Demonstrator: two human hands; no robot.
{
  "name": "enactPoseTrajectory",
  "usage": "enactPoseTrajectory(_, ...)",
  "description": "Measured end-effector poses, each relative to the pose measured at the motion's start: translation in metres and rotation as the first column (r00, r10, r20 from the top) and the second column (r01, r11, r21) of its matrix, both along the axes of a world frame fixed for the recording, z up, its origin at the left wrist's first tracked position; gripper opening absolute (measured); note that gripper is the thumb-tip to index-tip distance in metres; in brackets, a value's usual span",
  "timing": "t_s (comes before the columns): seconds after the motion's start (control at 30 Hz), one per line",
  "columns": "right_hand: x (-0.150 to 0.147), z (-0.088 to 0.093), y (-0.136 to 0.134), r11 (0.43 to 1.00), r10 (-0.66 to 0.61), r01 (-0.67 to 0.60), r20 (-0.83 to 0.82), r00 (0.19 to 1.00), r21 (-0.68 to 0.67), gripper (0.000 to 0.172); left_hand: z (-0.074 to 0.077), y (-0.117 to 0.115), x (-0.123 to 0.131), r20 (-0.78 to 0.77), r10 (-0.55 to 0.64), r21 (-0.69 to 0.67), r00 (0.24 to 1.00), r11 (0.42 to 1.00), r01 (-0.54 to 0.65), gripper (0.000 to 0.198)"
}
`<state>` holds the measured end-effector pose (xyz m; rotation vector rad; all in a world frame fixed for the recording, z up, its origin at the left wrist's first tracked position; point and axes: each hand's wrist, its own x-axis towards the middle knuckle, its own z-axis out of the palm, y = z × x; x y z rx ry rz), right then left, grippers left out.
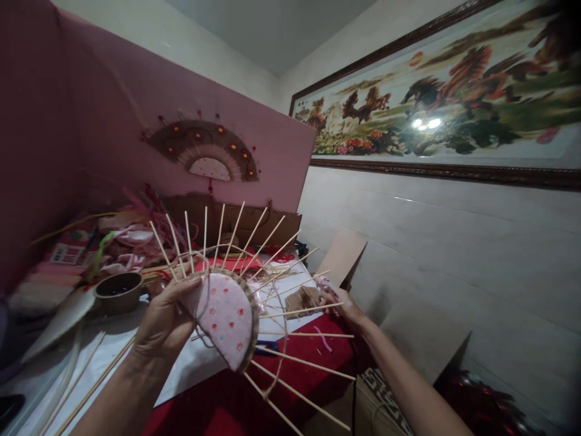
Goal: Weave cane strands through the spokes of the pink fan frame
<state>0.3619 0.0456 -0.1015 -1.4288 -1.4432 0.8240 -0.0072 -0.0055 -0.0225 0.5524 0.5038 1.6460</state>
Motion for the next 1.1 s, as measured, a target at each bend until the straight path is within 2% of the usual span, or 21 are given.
enactPoseTrajectory(0.1,0.005,0.008,-0.012,0.995,-0.066,0.08,-0.22,0.973,0.055,0.035,-0.002,-0.001,0.002,-0.043,-0.028,0.004,0.999,1.0,0.028,0.05)
enactPoseTrajectory(0.17,0.01,0.022,-0.024,0.985,-0.086,0.13,-0.34,0.937,0.109,0.036,-0.003,-0.004,0.007,-0.087,-0.036,0.004,0.996,0.999,0.037,0.054)
enactPoseTrajectory(0.3,0.011,0.073,-0.06,0.947,-0.067,0.218,-0.517,0.853,0.237,0.034,-0.004,-0.014,0.021,-0.15,-0.064,-0.017,0.987,0.998,0.062,0.066)
enactPoseTrajectory(0.33,0.007,0.087,-0.071,0.941,-0.052,0.235,-0.586,0.808,0.242,0.035,-0.005,-0.016,0.025,-0.159,-0.074,-0.02,0.984,0.997,0.072,0.069)
enactPoseTrajectory(0.4,-0.007,0.111,-0.094,0.967,-0.018,0.162,-0.584,0.811,0.195,0.035,-0.007,-0.021,0.033,-0.181,-0.108,0.0,0.978,0.994,0.11,0.071)
enactPoseTrajectory(0.47,-0.029,0.125,-0.114,0.991,0.023,0.042,-0.482,0.876,0.125,0.028,-0.011,-0.025,0.041,-0.197,-0.145,-0.003,0.97,0.989,0.147,0.071)
enactPoseTrajectory(0.5,-0.041,0.128,-0.121,0.996,0.085,-0.061,-0.405,0.91,0.071,0.026,-0.013,-0.027,0.044,-0.202,-0.153,-0.01,0.967,0.988,0.154,0.071)
enactPoseTrajectory(0.53,-0.054,0.129,-0.127,0.983,0.176,-0.184,-0.322,0.93,0.008,0.032,-0.015,-0.028,0.047,-0.203,-0.16,-0.014,0.966,0.987,0.161,0.071)
enactPoseTrajectory(0.6,-0.079,0.127,-0.131,0.954,0.282,-0.299,-0.234,0.93,-0.037,0.036,-0.019,-0.03,0.051,-0.206,-0.174,-0.015,0.963,0.985,0.174,0.069)
enactPoseTrajectory(0.7,-0.107,0.123,-0.125,0.934,0.348,-0.356,-0.139,0.927,-0.035,0.037,-0.024,-0.033,0.055,-0.232,-0.201,0.004,0.952,0.978,0.208,0.067)
enactPoseTrajectory(0.8,-0.123,0.121,-0.115,0.912,0.403,-0.406,-0.062,0.913,-0.054,0.045,-0.026,-0.037,0.058,-0.261,-0.222,0.039,0.939,0.97,0.24,0.067)
enactPoseTrajectory(1.1,-0.135,0.11,-0.104,0.925,0.374,-0.372,0.013,0.927,-0.07,0.046,-0.024,-0.042,0.062,-0.183,-0.286,-0.029,0.941,0.958,0.286,0.079)
